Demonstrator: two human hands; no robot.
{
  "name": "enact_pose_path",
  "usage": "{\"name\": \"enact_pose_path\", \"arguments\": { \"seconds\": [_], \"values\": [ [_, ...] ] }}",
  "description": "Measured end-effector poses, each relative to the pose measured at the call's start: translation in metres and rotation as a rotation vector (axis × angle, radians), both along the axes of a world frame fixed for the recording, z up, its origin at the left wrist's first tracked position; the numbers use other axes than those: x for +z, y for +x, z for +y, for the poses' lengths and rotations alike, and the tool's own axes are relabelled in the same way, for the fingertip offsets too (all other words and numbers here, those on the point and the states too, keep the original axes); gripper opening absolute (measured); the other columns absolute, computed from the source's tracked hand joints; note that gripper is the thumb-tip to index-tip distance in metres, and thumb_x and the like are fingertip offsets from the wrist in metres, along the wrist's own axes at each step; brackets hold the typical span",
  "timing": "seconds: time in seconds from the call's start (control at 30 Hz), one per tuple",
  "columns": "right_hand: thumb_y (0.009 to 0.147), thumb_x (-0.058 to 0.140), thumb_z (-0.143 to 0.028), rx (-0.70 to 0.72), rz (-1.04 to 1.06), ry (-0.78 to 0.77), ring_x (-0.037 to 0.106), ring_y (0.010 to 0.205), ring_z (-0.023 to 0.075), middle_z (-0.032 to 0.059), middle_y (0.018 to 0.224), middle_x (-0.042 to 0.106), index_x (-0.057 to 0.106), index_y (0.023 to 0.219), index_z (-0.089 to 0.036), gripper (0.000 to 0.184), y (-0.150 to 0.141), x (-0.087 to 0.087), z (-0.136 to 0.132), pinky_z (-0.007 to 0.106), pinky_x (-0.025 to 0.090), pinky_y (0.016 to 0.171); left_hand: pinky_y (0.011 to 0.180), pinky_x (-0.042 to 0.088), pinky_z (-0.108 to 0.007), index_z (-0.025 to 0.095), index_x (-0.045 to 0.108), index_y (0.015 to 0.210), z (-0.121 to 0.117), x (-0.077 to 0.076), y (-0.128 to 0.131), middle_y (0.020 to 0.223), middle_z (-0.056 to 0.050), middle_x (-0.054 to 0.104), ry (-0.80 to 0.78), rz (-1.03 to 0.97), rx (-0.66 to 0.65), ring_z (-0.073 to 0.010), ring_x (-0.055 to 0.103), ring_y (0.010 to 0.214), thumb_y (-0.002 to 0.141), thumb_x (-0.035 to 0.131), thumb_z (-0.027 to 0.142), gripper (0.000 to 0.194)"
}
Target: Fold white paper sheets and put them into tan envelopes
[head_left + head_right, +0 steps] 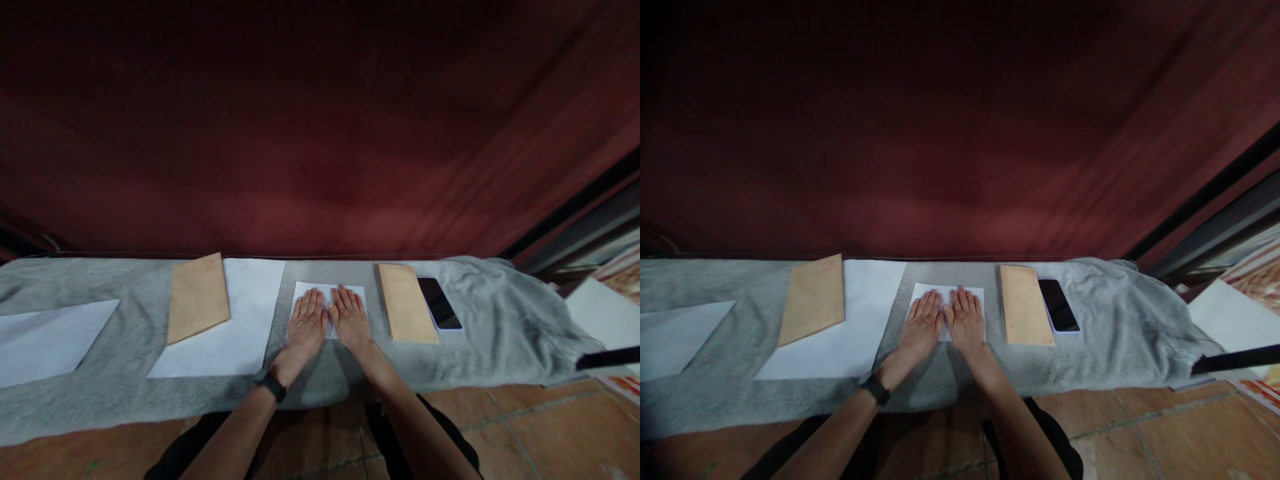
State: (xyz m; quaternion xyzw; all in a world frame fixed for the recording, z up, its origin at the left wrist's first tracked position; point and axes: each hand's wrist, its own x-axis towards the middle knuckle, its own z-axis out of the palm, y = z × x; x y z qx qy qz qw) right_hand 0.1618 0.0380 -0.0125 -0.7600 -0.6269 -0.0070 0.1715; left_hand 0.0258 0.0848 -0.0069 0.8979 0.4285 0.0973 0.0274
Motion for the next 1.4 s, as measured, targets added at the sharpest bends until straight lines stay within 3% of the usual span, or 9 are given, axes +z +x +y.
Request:
{"name": "enact_pose_path", "arguments": {
  "seconds": [0.33,0.53,0.63,0.73,0.83,1.1,1.4],
  "values": [
    [0.104,0.028,-0.044,-0.172,-0.06,0.07,0.036,0.144,0.0325,0.023,0.155,0.037,0.037,0.151,-0.005,0.062,0.008,-0.013,-0.002,0.052,0.028,0.115,0.123,0.02,-0.044,0.0,0.035,0.15,0.008,0.001,-0.01,0.158,-0.02,0.032,-0.001,0.011,0.14,-0.0274,0.027,0.149,0.1,0.031,0.032,0.06],
    [0.104,0.028,-0.044,-0.248,-0.08,0.064,0.036,0.144,0.0353,0.0287,0.153,0.036,0.036,0.148,0.005,0.066,0.014,-0.009,-0.011,0.052,0.028,0.116,0.123,0.021,-0.043,-0.002,0.036,0.149,0.007,0.001,-0.017,0.159,-0.022,0.03,0.002,0.012,0.174,-0.0288,0.026,0.149,0.1,0.034,0.033,0.061],
    [0.105,0.025,-0.04,-0.151,-0.061,0.102,0.03,0.147,0.0327,0.0244,0.156,0.033,0.033,0.151,0.001,0.062,0.004,-0.004,-0.016,0.053,0.027,0.117,0.123,0.019,-0.048,0.0,0.035,0.15,0.002,0.002,-0.017,0.159,-0.022,0.03,0.021,-0.024,0.164,-0.0294,0.024,0.15,0.098,0.035,0.03,0.06],
    [0.106,0.021,-0.036,0.055,-0.02,0.096,0.029,0.148,0.0251,0.0152,0.159,0.034,0.034,0.153,-0.008,0.056,-0.013,-0.003,-0.019,0.047,0.027,0.12,0.123,0.017,-0.051,0.009,0.03,0.154,-0.006,0.002,-0.014,0.16,-0.015,0.033,0.041,-0.059,0.027,-0.0256,0.02,0.151,0.096,0.031,0.021,0.059],
    [0.106,0.021,-0.033,0.138,0.0,0.074,0.032,0.147,0.0215,0.0118,0.157,0.038,0.038,0.151,-0.011,0.053,-0.024,-0.005,-0.021,0.044,0.027,0.121,0.123,0.018,-0.051,0.013,0.033,0.154,-0.011,0.002,-0.012,0.159,-0.012,0.035,0.025,-0.031,-0.035,-0.0245,0.02,0.152,0.095,0.028,0.016,0.059],
    [0.106,0.033,-0.038,0.047,-0.075,0.034,0.031,0.147,0.0252,0.013,0.158,0.035,0.037,0.152,-0.013,0.053,-0.01,-0.009,-0.025,0.046,0.025,0.12,0.123,0.019,-0.049,0.009,0.036,0.151,-0.009,-0.001,-0.015,0.159,-0.016,0.033,-0.003,0.001,0.079,-0.0258,0.022,0.151,0.097,0.033,0.027,0.057],
    [0.105,0.033,-0.043,-0.068,-0.117,0.042,0.035,0.145,0.0302,0.019,0.158,0.033,0.036,0.152,-0.01,0.058,0.012,-0.012,-0.031,0.05,0.03,0.116,0.121,0.025,-0.046,0.001,0.036,0.15,-0.006,0.002,-0.022,0.158,-0.021,0.031,-0.02,-0.016,0.188,-0.0299,0.027,0.149,0.097,0.035,0.033,0.062]
  ]
}}
